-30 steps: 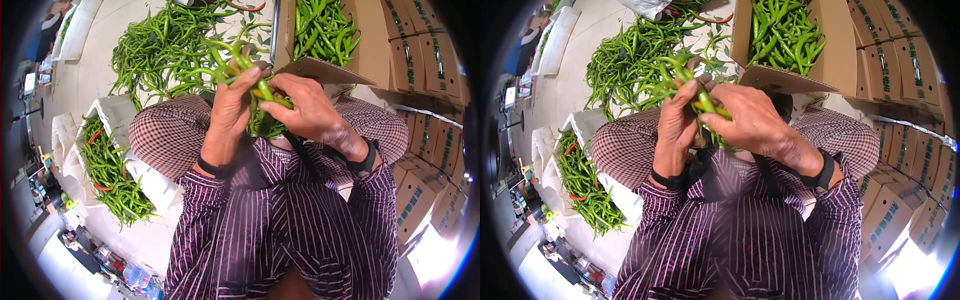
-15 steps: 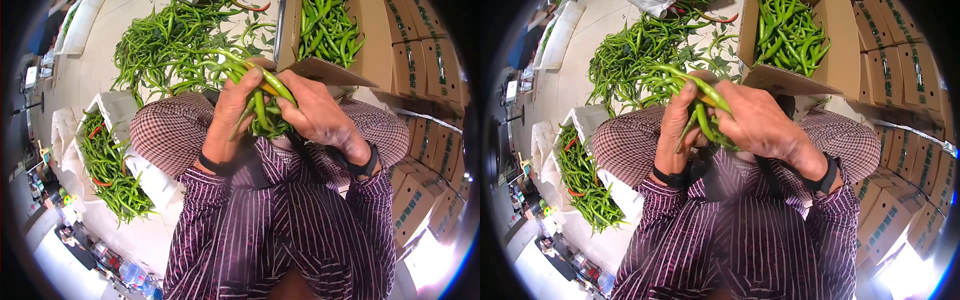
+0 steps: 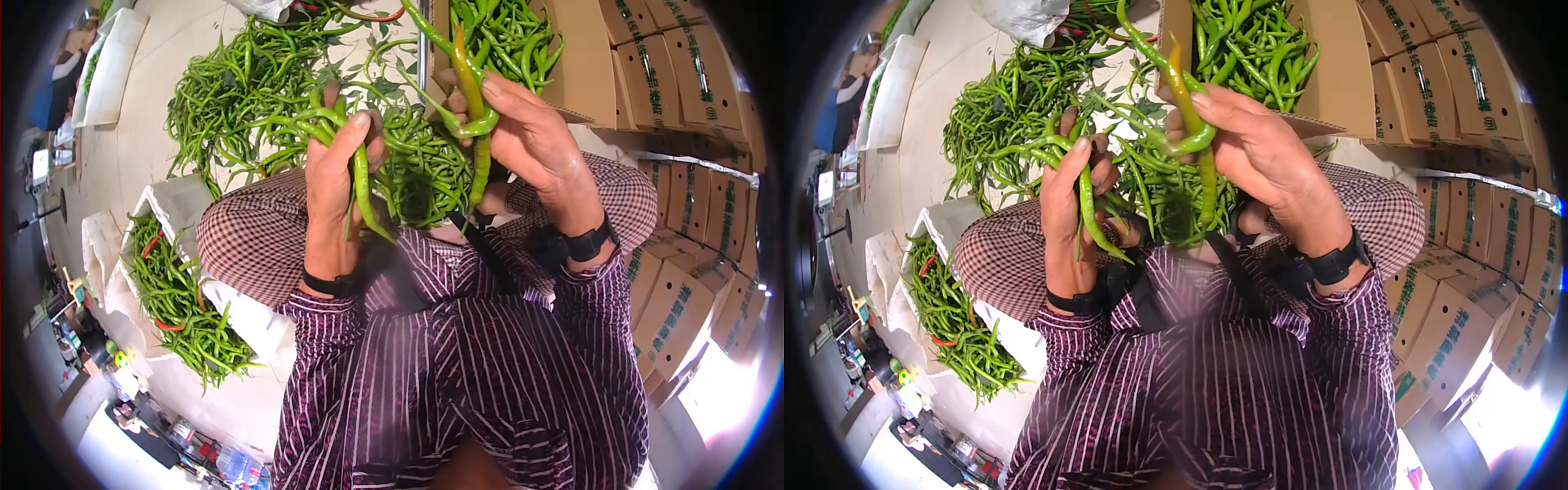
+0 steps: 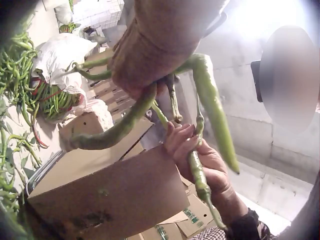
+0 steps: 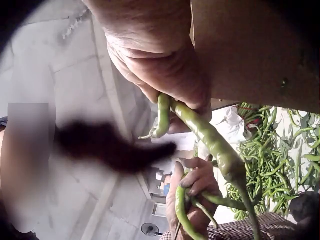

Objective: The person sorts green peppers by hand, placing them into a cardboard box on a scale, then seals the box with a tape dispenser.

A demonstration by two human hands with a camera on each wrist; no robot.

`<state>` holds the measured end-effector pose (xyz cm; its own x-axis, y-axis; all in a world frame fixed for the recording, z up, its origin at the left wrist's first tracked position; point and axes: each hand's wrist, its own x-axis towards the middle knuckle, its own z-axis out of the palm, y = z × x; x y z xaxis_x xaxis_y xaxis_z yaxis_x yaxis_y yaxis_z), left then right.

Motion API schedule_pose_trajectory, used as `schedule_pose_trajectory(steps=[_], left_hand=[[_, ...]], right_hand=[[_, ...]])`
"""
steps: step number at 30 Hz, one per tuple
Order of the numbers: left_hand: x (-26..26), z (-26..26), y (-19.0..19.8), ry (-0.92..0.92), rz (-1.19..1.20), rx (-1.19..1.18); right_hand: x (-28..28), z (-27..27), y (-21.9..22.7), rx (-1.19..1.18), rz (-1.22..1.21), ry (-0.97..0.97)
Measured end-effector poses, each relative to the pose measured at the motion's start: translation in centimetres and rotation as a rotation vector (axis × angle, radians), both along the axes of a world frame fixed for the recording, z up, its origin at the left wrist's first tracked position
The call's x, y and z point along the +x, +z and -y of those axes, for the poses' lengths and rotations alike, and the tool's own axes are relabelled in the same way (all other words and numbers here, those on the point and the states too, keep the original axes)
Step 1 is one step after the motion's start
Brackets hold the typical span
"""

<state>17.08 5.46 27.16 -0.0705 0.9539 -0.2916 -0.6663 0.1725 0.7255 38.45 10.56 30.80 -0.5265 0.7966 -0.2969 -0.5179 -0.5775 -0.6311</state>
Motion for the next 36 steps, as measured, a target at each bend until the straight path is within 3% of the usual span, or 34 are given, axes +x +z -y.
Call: schedule_pose_trajectory(steps=[4, 7, 9, 13, 14, 16, 19, 29, 31, 33, 36], left_hand=[[0.5, 0.0, 0.1, -0.075, 0.019, 0.105], [1.4, 0.3, 0.6, -0.161, -0.022, 0.085], [2.8, 0.7, 1.1, -0.118, -0.188, 0.044], [3.4, 1.2, 1.3, -0.140, -0.309, 0.041], [3.4, 1.4, 1.5, -0.108, -0.376, 0.046], [3.2, 1.8, 1.9, -0.111, -0.465, 0.064], [3.1, 1.9, 1.6, -0.174, -0.592, 0.247], [2.4, 2.6, 1.7, -0.342, -0.575, 0.109], [3.1, 2.6, 2.1, -0.288, -0.336, 0.116], [3.0, 2.7, 1.8, -0.299, -0.285, 0.120], [2.9, 3.0, 1.2, -0.302, -0.255, 0.137]], right_hand=[[0.1, 0.0, -0.3, -0.002, 0.000, 0.050], [-0.7, 0.8, 0.6, 0.039, 0.174, 0.009], [-1.6, 1.2, 0.7, 0.088, 0.172, 0.126], [-2.8, 2.2, 1.2, 0.090, 0.062, 0.002], [-2.2, 2.1, -0.4, 0.100, 0.163, 0.013], [-2.1, 2.5, -0.7, 0.093, 0.125, 0.000], [-2.1, 3.0, 1.4, 0.075, -0.016, 0.023], [-1.7, 4.2, 2.9, 0.208, 0.157, 0.093], [-1.2, 4.3, 3.7, 0.234, 0.182, 0.101], [-0.7, 4.2, 5.9, 0.281, 0.344, 0.218], [-0.4, 4.3, 5.3, 0.308, 0.316, 0.255]])
